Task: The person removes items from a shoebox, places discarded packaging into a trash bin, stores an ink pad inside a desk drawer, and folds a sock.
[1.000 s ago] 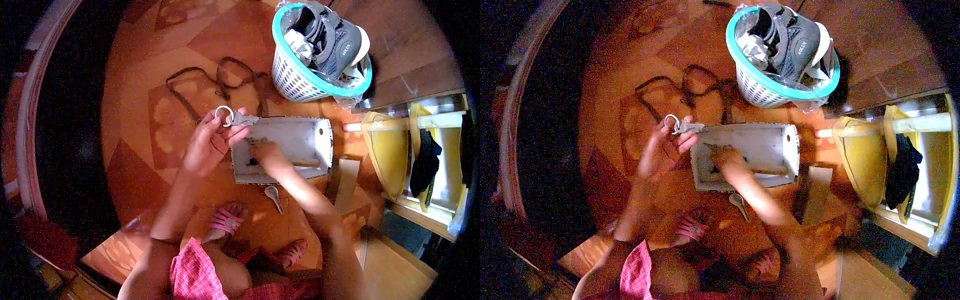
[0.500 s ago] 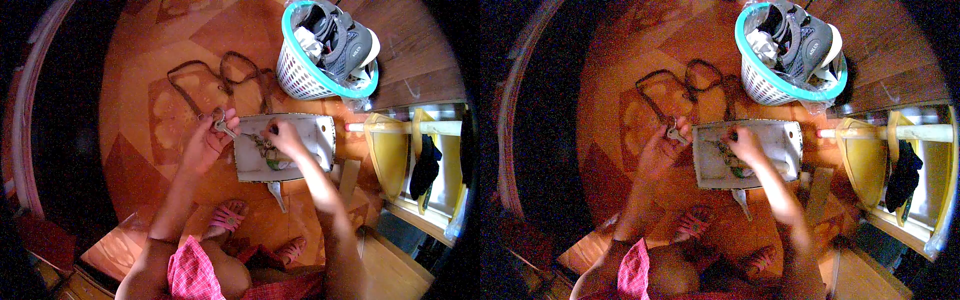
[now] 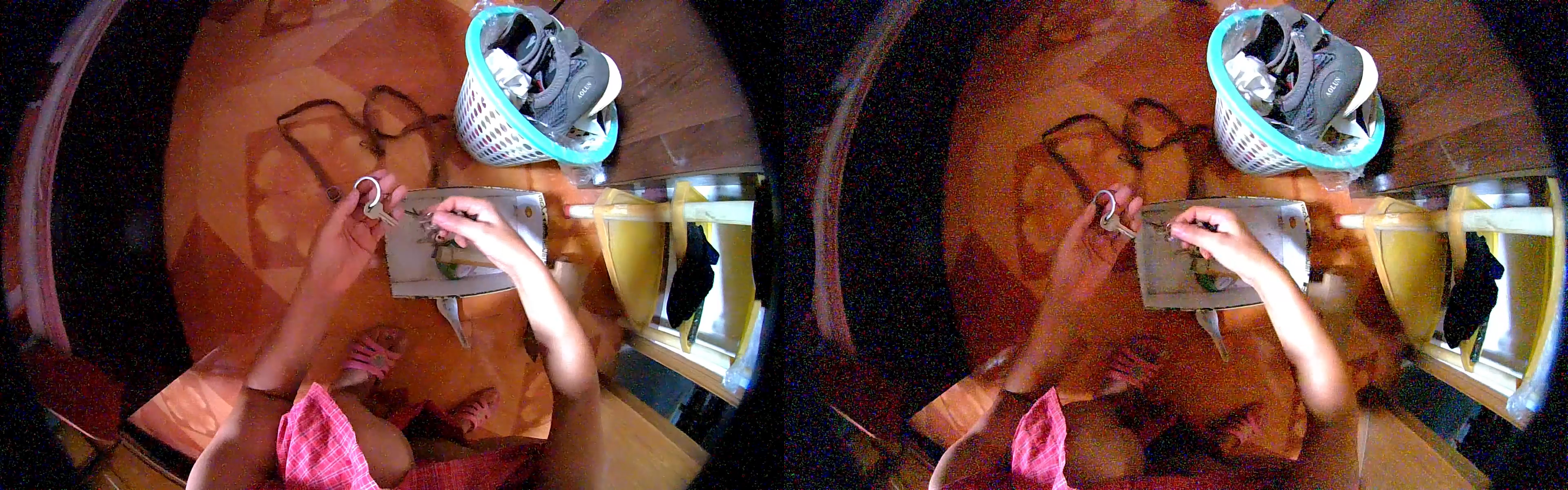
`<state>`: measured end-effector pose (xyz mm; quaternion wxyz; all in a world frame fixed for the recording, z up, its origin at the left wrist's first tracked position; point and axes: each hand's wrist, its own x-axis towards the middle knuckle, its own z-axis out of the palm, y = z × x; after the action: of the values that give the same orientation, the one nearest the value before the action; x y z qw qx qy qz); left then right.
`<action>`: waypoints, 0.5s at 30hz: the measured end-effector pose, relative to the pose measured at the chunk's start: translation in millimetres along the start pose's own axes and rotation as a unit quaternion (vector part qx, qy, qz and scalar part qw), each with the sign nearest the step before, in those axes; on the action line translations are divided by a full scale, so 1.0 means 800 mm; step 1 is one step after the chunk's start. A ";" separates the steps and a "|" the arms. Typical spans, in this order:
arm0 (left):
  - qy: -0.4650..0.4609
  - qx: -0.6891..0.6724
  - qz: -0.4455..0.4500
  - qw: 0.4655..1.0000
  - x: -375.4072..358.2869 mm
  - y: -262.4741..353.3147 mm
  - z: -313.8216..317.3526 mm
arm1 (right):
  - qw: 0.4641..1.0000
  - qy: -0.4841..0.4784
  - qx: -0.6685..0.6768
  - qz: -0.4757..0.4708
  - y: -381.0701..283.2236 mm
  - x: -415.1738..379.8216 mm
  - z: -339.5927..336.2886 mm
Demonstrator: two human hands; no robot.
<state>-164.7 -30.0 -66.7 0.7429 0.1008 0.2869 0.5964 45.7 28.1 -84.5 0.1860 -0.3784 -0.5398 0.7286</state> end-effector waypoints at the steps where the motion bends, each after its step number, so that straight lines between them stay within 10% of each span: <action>1: 0.017 0.026 0.012 0.999 0.001 0.000 0.003 | 0.998 0.006 0.063 -0.008 -0.016 -0.011 -0.001; 15: -0.067 0.010 -0.068 0.995 0.003 -0.042 0.083 | 0.977 0.026 0.210 0.023 -0.088 -0.068 -0.001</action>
<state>-100.5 -24.0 -29.5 0.7985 0.1280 0.2483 0.5332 71.6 16.1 0.1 0.2588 -0.3621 -0.3612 0.8194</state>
